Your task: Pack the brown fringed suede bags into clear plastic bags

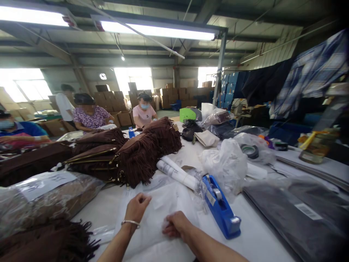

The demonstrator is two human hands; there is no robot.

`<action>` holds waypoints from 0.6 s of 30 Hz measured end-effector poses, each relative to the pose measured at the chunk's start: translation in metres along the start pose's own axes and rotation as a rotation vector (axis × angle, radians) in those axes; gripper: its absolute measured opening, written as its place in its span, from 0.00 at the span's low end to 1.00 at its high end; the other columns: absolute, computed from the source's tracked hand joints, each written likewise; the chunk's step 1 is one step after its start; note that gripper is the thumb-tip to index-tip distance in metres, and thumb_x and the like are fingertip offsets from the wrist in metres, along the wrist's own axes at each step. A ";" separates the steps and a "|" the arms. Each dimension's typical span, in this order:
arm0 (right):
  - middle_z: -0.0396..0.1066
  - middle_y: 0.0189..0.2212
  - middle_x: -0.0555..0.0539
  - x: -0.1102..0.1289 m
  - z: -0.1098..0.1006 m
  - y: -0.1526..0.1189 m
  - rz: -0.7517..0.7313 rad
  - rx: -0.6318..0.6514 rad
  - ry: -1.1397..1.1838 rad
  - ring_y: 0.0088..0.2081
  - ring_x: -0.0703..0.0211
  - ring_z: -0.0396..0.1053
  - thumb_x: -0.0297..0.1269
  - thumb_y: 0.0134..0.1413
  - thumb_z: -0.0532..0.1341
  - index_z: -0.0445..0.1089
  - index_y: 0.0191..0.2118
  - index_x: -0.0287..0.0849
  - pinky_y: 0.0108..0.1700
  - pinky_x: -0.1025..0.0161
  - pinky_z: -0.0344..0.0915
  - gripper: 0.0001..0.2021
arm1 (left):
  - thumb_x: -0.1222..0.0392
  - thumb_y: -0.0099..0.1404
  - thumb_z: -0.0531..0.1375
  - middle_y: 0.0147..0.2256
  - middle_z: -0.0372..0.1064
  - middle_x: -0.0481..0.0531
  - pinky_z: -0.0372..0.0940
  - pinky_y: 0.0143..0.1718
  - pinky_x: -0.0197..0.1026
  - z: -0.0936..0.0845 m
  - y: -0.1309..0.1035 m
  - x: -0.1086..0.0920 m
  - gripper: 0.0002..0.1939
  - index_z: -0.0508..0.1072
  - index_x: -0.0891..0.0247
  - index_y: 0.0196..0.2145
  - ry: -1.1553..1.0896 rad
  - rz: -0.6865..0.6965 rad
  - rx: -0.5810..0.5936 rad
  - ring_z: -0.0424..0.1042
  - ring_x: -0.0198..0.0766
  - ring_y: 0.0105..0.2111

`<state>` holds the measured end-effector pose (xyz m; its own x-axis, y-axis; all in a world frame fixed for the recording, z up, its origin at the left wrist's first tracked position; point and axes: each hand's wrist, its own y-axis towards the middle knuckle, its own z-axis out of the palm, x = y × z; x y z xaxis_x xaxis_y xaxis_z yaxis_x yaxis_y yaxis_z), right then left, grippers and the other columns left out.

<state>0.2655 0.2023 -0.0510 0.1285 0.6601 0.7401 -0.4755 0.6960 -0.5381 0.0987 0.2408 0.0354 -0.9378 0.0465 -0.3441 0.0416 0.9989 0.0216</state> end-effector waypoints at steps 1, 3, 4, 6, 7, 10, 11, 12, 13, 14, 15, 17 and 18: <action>0.75 0.29 0.36 0.002 0.000 -0.010 0.029 0.043 -0.018 0.23 0.61 0.72 0.42 0.61 0.49 0.67 0.31 0.33 0.21 0.70 0.63 0.17 | 0.52 0.63 0.49 0.27 0.68 0.51 0.59 0.34 0.38 -0.006 0.005 -0.004 0.14 0.64 0.62 0.26 0.025 0.007 -0.026 0.67 0.40 0.30; 0.75 0.28 0.36 0.014 0.001 -0.034 -0.077 0.082 -0.144 0.25 0.56 0.73 0.44 0.60 0.49 0.69 0.31 0.34 0.25 0.64 0.67 0.20 | 0.58 0.64 0.48 0.30 0.69 0.52 0.60 0.37 0.39 -0.015 0.008 -0.015 0.10 0.65 0.62 0.29 0.074 0.058 -0.034 0.68 0.40 0.32; 0.75 0.30 0.37 0.024 0.004 -0.046 -0.245 0.042 -0.270 0.29 0.53 0.74 0.46 0.59 0.51 0.70 0.35 0.35 0.30 0.60 0.69 0.18 | 0.61 0.64 0.48 0.32 0.70 0.53 0.60 0.38 0.39 -0.016 0.006 -0.022 0.09 0.66 0.62 0.31 0.097 0.092 -0.028 0.69 0.41 0.34; 0.73 0.43 0.39 0.050 0.008 -0.063 -0.679 -0.177 -0.672 0.43 0.49 0.72 0.46 0.56 0.57 0.68 0.48 0.41 0.46 0.52 0.67 0.18 | 0.68 0.63 0.47 0.38 0.71 0.56 0.60 0.44 0.41 -0.014 -0.003 -0.033 0.12 0.69 0.64 0.38 0.139 0.156 -0.027 0.69 0.44 0.41; 0.70 0.48 0.40 0.063 0.010 -0.065 -0.830 -0.308 -0.915 0.48 0.47 0.68 0.43 0.54 0.59 0.65 0.53 0.44 0.52 0.50 0.62 0.21 | 0.71 0.62 0.45 0.42 0.70 0.58 0.59 0.46 0.42 -0.010 -0.009 -0.038 0.17 0.69 0.64 0.42 0.175 0.177 -0.027 0.69 0.45 0.44; 0.70 0.46 0.34 0.094 0.010 -0.050 -0.791 -0.485 -1.437 0.50 0.42 0.66 0.28 0.53 0.58 0.70 0.49 0.36 0.51 0.47 0.63 0.16 | 0.73 0.63 0.41 0.46 0.69 0.61 0.61 0.47 0.46 0.004 -0.023 -0.039 0.26 0.66 0.64 0.54 0.333 0.200 0.063 0.70 0.49 0.45; 0.72 0.42 0.33 0.100 0.008 -0.041 -0.726 -0.473 -1.508 0.47 0.41 0.67 0.23 0.50 0.57 0.73 0.42 0.33 0.46 0.48 0.66 0.13 | 0.70 0.65 0.41 0.44 0.71 0.62 0.62 0.45 0.48 0.008 -0.026 -0.036 0.25 0.65 0.64 0.55 0.386 0.198 0.117 0.71 0.51 0.42; 0.73 0.38 0.32 0.103 0.006 -0.033 -0.690 -0.454 -1.538 0.44 0.41 0.69 0.20 0.47 0.57 0.75 0.36 0.32 0.41 0.51 0.68 0.12 | 0.66 0.66 0.43 0.42 0.72 0.62 0.64 0.43 0.49 0.009 -0.028 -0.031 0.23 0.66 0.63 0.55 0.424 0.193 0.165 0.72 0.54 0.41; 0.73 0.37 0.32 0.104 0.002 -0.027 -0.678 -0.446 -1.546 0.42 0.41 0.70 0.18 0.44 0.57 0.75 0.33 0.31 0.38 0.53 0.69 0.11 | 0.63 0.66 0.46 0.39 0.73 0.62 0.64 0.41 0.50 0.008 -0.029 -0.024 0.21 0.68 0.63 0.53 0.443 0.185 0.201 0.73 0.56 0.39; 0.73 0.36 0.31 0.104 -0.003 -0.024 -0.667 -0.452 -1.556 0.41 0.41 0.70 0.17 0.43 0.57 0.76 0.32 0.30 0.37 0.54 0.69 0.11 | 0.63 0.65 0.48 0.37 0.74 0.63 0.65 0.40 0.52 0.004 -0.031 -0.017 0.20 0.70 0.64 0.51 0.453 0.170 0.220 0.73 0.58 0.38; 0.73 0.35 0.31 0.103 -0.009 -0.025 -0.656 -0.467 -1.559 0.40 0.42 0.70 0.17 0.42 0.57 0.76 0.32 0.30 0.36 0.54 0.68 0.12 | 0.66 0.63 0.49 0.36 0.74 0.63 0.64 0.40 0.52 -0.003 -0.033 -0.008 0.19 0.72 0.66 0.49 0.457 0.144 0.220 0.73 0.59 0.37; 0.73 0.34 0.31 0.099 -0.024 -0.040 -0.637 -0.512 -1.532 0.39 0.44 0.70 0.17 0.44 0.56 0.76 0.32 0.31 0.37 0.54 0.68 0.12 | 0.74 0.58 0.47 0.37 0.73 0.66 0.63 0.40 0.53 -0.022 -0.042 0.009 0.21 0.73 0.71 0.45 0.440 0.075 0.193 0.73 0.59 0.38; 0.72 0.35 0.32 0.095 -0.033 -0.051 -0.637 -0.533 -1.505 0.39 0.45 0.70 0.19 0.46 0.55 0.76 0.33 0.32 0.38 0.55 0.68 0.13 | 0.75 0.58 0.45 0.39 0.72 0.68 0.62 0.41 0.54 -0.033 -0.049 0.018 0.22 0.72 0.73 0.45 0.424 0.042 0.166 0.72 0.60 0.39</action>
<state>0.3306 0.2392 0.0337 -0.8472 -0.3447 0.4042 -0.3180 0.9386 0.1340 0.0680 0.1927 0.0593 -0.9910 0.1150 0.0692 0.1049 0.9852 -0.1353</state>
